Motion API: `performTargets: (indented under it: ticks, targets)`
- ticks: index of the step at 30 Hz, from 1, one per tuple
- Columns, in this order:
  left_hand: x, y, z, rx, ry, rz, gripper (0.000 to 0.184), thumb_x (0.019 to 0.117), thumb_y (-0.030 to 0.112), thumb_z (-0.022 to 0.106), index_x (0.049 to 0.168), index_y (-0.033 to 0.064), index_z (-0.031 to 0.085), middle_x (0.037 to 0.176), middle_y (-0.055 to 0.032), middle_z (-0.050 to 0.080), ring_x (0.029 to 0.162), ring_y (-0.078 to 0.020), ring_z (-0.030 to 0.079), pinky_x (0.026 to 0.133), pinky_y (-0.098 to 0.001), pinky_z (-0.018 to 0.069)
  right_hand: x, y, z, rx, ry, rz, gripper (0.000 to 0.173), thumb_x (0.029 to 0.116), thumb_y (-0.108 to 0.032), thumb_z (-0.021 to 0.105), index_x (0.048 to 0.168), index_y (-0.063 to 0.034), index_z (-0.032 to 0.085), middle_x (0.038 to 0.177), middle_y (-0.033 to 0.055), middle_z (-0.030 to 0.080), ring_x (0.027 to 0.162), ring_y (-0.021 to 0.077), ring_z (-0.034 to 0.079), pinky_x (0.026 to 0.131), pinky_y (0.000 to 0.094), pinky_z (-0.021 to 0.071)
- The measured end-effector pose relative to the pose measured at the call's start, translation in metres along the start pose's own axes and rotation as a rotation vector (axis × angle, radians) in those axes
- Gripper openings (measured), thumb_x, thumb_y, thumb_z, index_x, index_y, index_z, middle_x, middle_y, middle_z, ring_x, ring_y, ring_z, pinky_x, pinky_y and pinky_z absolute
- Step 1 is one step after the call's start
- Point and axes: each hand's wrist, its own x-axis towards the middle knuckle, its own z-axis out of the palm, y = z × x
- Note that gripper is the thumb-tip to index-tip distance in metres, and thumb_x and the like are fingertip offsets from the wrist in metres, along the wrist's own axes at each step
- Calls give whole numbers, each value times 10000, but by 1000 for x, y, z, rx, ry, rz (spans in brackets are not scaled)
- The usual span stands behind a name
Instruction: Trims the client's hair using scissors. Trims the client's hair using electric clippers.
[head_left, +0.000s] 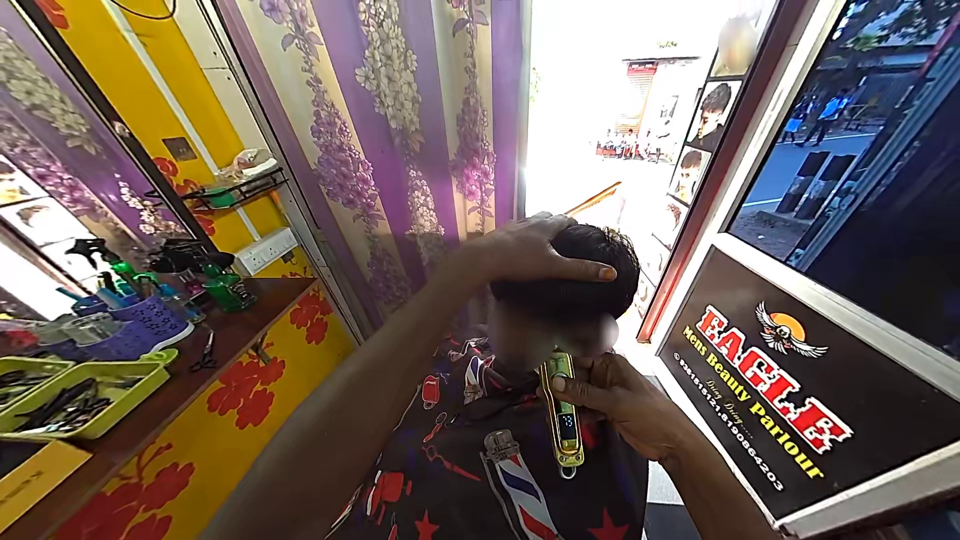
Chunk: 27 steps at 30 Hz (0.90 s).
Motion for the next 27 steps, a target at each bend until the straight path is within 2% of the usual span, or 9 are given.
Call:
performTargets:
  ticks: [9, 16, 24, 27]
  targets:
    - [-1, 1, -1, 5, -8, -6, 985, 803, 805, 620, 1528, 158, 458, 1504, -128, 500, 1395, -277, 474, 1137, -548, 376, -1, -5, 5, -65, 83, -80, 332, 908, -251, 774, 1124, -12, 696, 1007, 114, 748, 873, 164, 729, 773, 302, 611]
    - [1, 0, 1, 21, -3, -12, 1007, 787, 835, 602, 1530, 170, 460, 1495, -126, 510, 1389, -275, 484, 1129, -558, 386, -4, -1, 1, -118, 48, -5, 346, 935, -291, 748, 1138, -18, 683, 987, 93, 743, 868, 172, 733, 760, 327, 627]
    - [0, 2, 2, 23, 6, -24, 1011, 770, 855, 597, 1526, 196, 466, 1491, -106, 513, 1378, -281, 491, 1114, -574, 395, -5, -7, 2, -146, 89, -66, 331, 928, -284, 753, 1116, -18, 695, 987, 107, 747, 857, 169, 730, 764, 313, 617]
    - [-1, 4, 1, 14, 5, -23, 998, 786, 826, 615, 1526, 173, 466, 1486, -133, 515, 1379, -290, 489, 1116, -575, 388, -5, -3, 2, -177, 85, -85, 341, 931, -299, 752, 1118, -21, 688, 988, 97, 746, 861, 171, 731, 768, 319, 621]
